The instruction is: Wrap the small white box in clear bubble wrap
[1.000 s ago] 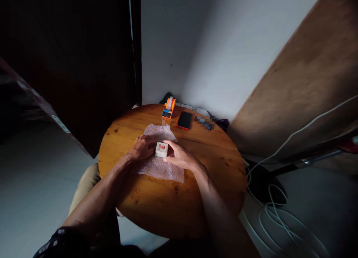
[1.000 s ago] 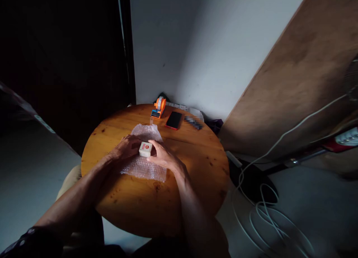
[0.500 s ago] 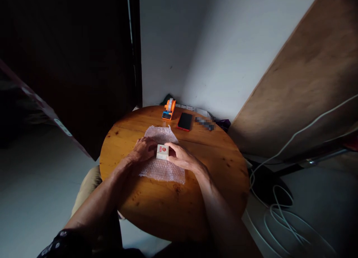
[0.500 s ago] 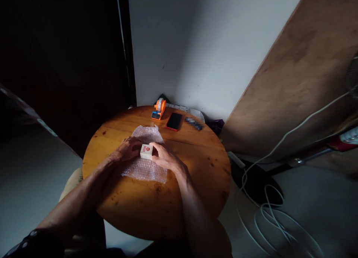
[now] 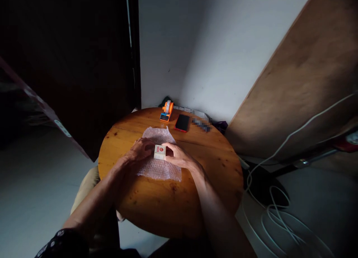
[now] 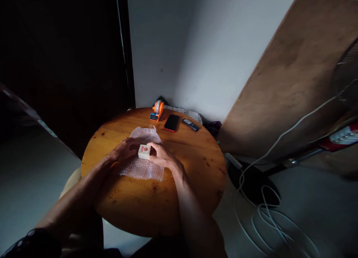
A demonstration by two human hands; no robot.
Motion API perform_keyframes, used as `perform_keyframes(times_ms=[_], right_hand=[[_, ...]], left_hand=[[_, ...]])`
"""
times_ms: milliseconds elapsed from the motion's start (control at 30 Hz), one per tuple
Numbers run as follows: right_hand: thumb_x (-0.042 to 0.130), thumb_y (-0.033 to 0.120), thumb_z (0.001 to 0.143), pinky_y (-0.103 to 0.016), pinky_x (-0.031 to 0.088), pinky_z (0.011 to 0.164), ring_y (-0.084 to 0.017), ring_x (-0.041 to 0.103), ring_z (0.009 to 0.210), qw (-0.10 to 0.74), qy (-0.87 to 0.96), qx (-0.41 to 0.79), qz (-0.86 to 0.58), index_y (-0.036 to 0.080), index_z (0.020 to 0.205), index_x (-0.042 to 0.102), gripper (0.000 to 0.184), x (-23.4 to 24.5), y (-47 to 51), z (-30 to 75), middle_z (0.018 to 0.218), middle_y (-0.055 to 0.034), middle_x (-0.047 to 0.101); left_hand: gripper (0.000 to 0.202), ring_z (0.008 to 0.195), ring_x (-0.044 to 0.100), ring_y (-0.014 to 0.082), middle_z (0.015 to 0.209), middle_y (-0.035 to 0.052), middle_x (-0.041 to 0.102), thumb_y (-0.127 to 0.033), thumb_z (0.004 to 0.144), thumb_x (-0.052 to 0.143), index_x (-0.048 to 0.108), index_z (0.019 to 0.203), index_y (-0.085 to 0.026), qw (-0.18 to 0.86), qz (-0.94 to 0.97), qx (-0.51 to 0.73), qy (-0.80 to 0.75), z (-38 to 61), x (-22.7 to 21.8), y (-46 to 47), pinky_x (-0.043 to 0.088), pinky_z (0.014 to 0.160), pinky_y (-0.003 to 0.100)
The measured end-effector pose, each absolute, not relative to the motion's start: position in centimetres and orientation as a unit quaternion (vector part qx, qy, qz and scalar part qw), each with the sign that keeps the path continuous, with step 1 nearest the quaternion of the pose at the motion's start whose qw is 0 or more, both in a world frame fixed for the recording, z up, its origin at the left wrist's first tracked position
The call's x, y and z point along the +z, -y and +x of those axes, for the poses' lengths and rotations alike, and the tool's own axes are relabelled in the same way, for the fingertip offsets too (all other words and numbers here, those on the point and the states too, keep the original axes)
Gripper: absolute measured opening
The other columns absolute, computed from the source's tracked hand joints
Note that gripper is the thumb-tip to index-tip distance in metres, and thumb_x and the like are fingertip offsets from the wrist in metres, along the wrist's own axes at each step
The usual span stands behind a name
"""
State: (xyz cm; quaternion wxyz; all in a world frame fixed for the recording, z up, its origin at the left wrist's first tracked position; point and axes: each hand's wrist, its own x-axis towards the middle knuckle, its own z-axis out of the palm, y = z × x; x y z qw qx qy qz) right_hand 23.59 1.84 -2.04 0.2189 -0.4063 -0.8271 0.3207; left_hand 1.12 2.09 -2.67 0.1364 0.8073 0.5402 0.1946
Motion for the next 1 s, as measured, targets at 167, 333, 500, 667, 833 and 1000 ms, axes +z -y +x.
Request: perform_keyframes(times_ms=[167, 333, 500, 667, 833, 1000], right_hand=[[0.064, 0.014, 0.078, -0.03, 0.049, 0.081, -0.019, 0.065, 0.093, 0.218, 0.833, 0.314, -0.399, 0.021, 0.111, 0.062, 0.035, -1.7, -1.7, 23.6, 0.106, -0.0036, 0.07], [0.066, 0.015, 0.078, -0.033, 0.049, 0.085, -0.02, 0.064, 0.096, 0.215, 0.835, 0.305, -0.405, 0.021, 0.114, 0.063, 0.037, -1.6, -1.4, 23.6, 0.108, -0.0057, 0.07], [0.066, 0.012, 0.076, -0.034, 0.049, 0.089, -0.021, 0.065, 0.099, 0.224, 0.828, 0.312, -0.408, 0.02, 0.121, 0.06, 0.047, -1.7, -1.5, 23.6, 0.112, -0.0066, 0.069], [0.065, 0.01, 0.074, -0.037, 0.047, 0.095, -0.024, 0.063, 0.109, 0.214, 0.831, 0.324, -0.4, 0.019, 0.121, 0.061, 0.048, -1.4, -1.5, 23.6, 0.121, -0.0094, 0.068], [0.062, 0.03, 0.086, -0.039, 0.045, 0.102, -0.023, 0.061, 0.115, 0.244, 0.771, 0.419, -0.413, 0.021, 0.128, 0.058, 0.043, -0.5, -1.7, 25.0, 0.126, -0.0074, 0.066], [0.053, 0.052, 0.091, -0.039, 0.043, 0.105, -0.023, 0.055, 0.126, 0.268, 0.736, 0.476, -0.4, 0.021, 0.131, 0.057, 0.05, 0.3, -2.0, 26.7, 0.136, -0.0087, 0.06]], left_hand=[[0.032, 0.116, 0.058, 0.0271, 0.119, 0.0081, 0.069, -0.023, 0.08, 0.065, 0.07, 0.111, -0.022, 0.081, 0.846, 0.186, -0.494, -0.4, 0.0, 2.6, 0.039, 0.107, 0.046], [0.035, 0.122, 0.05, 0.0309, 0.12, 0.0098, 0.065, -0.025, 0.078, 0.069, 0.067, 0.113, -0.024, 0.0, 0.887, 0.122, -0.445, 0.5, -1.0, 7.9, 0.028, 0.112, 0.056], [0.017, 0.114, 0.055, 0.0271, 0.112, 0.0077, 0.069, -0.016, 0.082, 0.059, 0.069, 0.093, -0.023, -0.05, 0.877, 0.159, -0.45, 2.2, -2.7, 7.8, 0.03, 0.112, 0.05], [0.015, 0.096, 0.064, 0.0222, 0.099, 0.0067, 0.073, -0.017, 0.085, 0.054, 0.068, 0.08, -0.021, -0.03, 0.853, 0.248, -0.459, 2.5, -1.8, 5.6, 0.041, 0.101, 0.042], [0.014, 0.08, 0.067, 0.022, 0.085, 0.0069, 0.074, -0.02, 0.079, 0.056, 0.07, 0.08, -0.02, 0.035, 0.787, 0.276, -0.551, 3.2, 0.1, 2.8, 0.048, 0.083, 0.034], [0.017, 0.07, 0.067, 0.0199, 0.081, 0.0053, 0.075, -0.025, 0.079, 0.055, 0.07, 0.084, -0.02, 0.142, 0.705, 0.292, -0.631, 4.0, 0.2, 0.8, 0.045, 0.063, 0.027]])
